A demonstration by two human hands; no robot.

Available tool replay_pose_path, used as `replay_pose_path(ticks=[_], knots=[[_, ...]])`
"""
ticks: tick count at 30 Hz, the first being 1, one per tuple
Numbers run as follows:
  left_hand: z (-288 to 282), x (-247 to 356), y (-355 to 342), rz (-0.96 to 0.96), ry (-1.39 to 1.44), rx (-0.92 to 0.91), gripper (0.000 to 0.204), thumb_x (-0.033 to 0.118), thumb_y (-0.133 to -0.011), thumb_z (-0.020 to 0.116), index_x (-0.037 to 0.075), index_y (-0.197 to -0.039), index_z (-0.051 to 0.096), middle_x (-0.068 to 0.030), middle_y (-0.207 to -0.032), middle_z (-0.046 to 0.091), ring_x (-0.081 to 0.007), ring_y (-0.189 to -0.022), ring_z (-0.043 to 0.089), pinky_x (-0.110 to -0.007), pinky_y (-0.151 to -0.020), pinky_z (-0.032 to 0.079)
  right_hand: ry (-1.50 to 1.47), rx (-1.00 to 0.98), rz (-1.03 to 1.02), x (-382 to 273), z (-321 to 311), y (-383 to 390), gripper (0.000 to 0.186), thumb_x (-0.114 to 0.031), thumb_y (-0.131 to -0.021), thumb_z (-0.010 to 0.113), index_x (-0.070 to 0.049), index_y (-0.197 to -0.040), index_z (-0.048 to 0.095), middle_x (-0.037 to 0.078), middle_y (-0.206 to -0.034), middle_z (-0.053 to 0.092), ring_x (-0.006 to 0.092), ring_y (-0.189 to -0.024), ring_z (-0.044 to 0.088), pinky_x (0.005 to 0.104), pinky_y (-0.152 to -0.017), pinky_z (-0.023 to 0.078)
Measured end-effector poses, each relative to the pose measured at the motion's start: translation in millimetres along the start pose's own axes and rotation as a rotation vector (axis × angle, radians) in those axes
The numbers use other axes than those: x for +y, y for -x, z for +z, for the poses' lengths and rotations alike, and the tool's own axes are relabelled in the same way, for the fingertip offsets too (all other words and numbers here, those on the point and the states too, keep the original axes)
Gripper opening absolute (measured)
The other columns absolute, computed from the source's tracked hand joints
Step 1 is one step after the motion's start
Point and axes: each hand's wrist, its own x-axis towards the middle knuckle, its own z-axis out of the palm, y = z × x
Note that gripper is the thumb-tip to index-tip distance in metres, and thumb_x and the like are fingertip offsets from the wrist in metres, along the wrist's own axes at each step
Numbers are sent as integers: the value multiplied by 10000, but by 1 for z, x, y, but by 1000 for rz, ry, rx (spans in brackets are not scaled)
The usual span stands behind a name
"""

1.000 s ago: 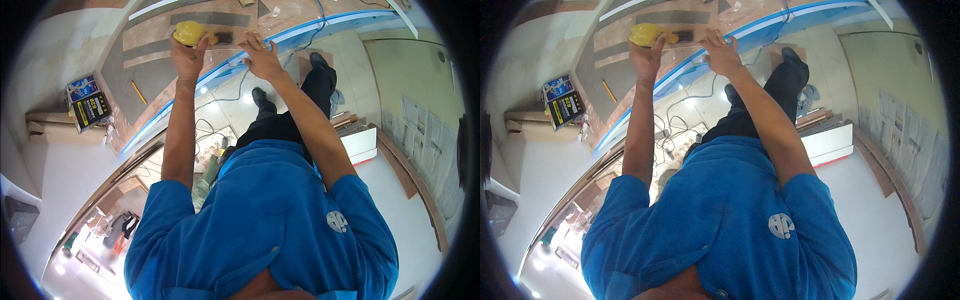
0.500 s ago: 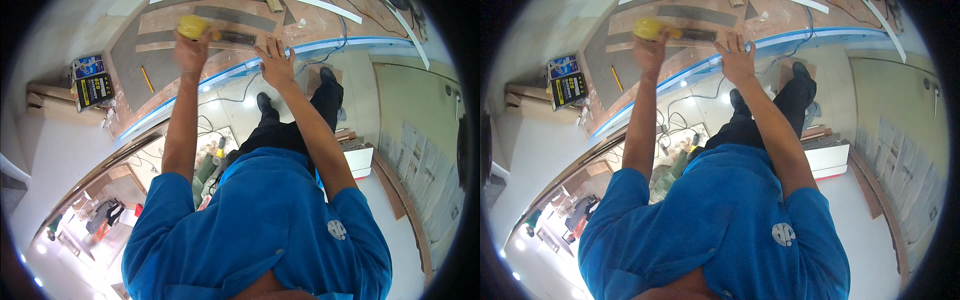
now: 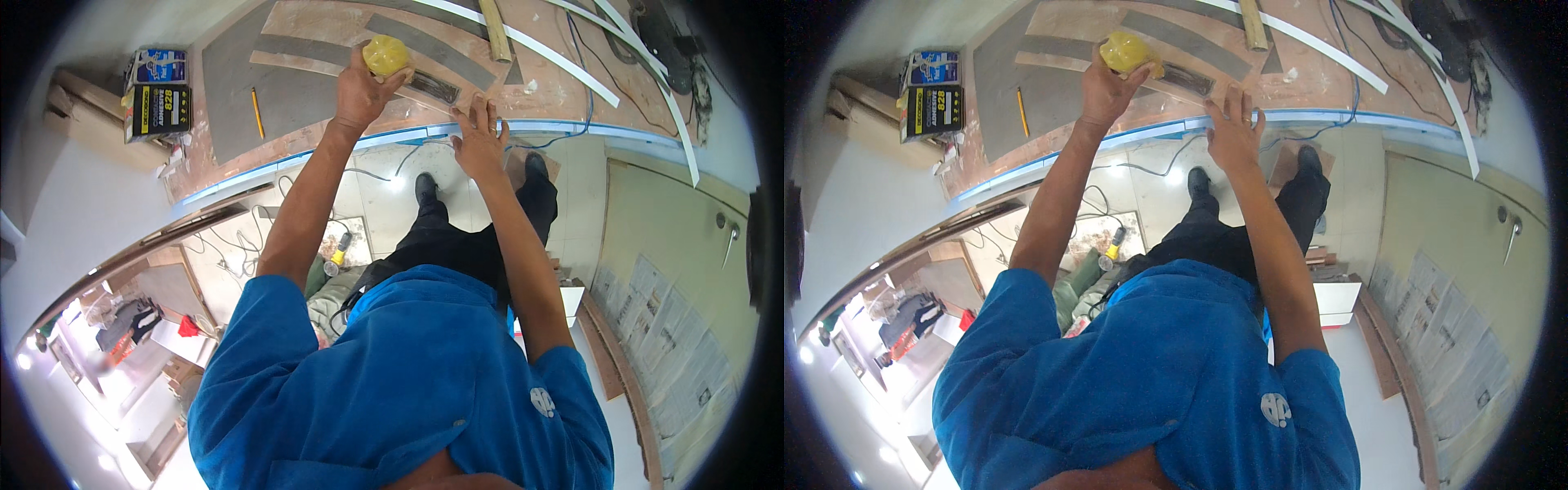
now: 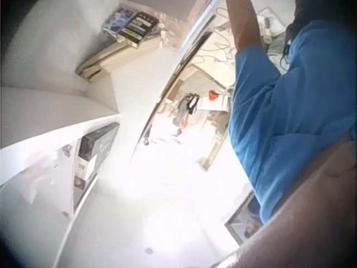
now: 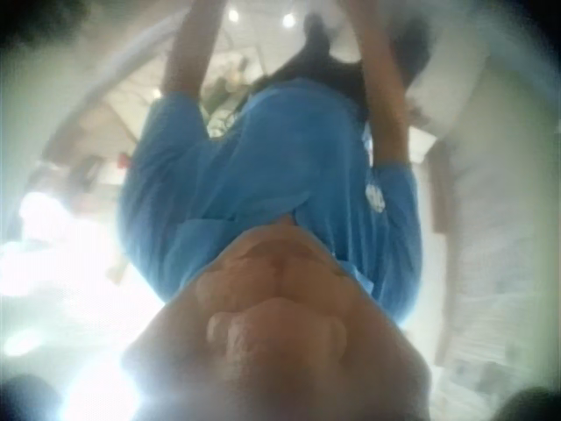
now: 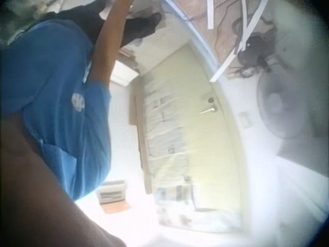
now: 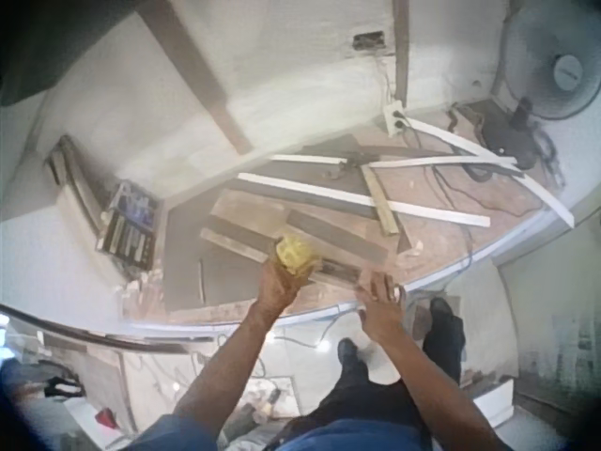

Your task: The person applies wood glue to a strip of edge banding and presses it onto the edge of a white shelf. They then retrieve a utility knife and trim the excess banding along the shelf edge.

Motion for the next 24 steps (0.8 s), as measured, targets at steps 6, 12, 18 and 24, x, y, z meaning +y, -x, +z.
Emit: replay_pose_path(ticks=[6, 12, 18, 24], knots=[[-31, -56, -26, -167, 69, 139, 589, 330, -879, 854, 1, -1234, 518, -209, -1052, 760, -339, -946, 775, -414, -785, 621, 29, 9, -13, 0, -1, 0, 670, -285, -938, 736, -344, -1548, 465, 114, -1748, 145, 379, -1605, 141, 657, -1233, 176], [10, 18, -2, -36, 0, 2, 621, 346, -869, 861, 0, -1251, 515, -201, -1055, 758, -331, -947, 774, -419, -811, 624, 50, -20, 2, 0, -1, -1, 671, -295, -935, 726, -333, -1552, 465, 140, -1742, 160, 386, -1599, 166, 640, -1242, 151], [-20, -48, -26, -205, 95, 144, 712, 366, -851, 872, -22, -1308, 489, -232, -1068, 749, -378, -964, 763, -424, -815, 620, -11, 1, 12, 0, 1, -2, 660, -281, -936, 737, -343, -1538, 474, 115, -1749, 151, 362, -1610, 141, 642, -1247, 155], [17, 34, 4, -69, -11, -141, 746, 403, -866, 849, -30, -1343, 474, -259, -1098, 737, -402, -1006, 751, -435, -847, 609, 19, -39, 20, -4, -7, -2, 621, -290, -940, 715, -319, -1524, 504, 140, -1741, 170, 380, -1602, 161, 631, -1250, 144]])
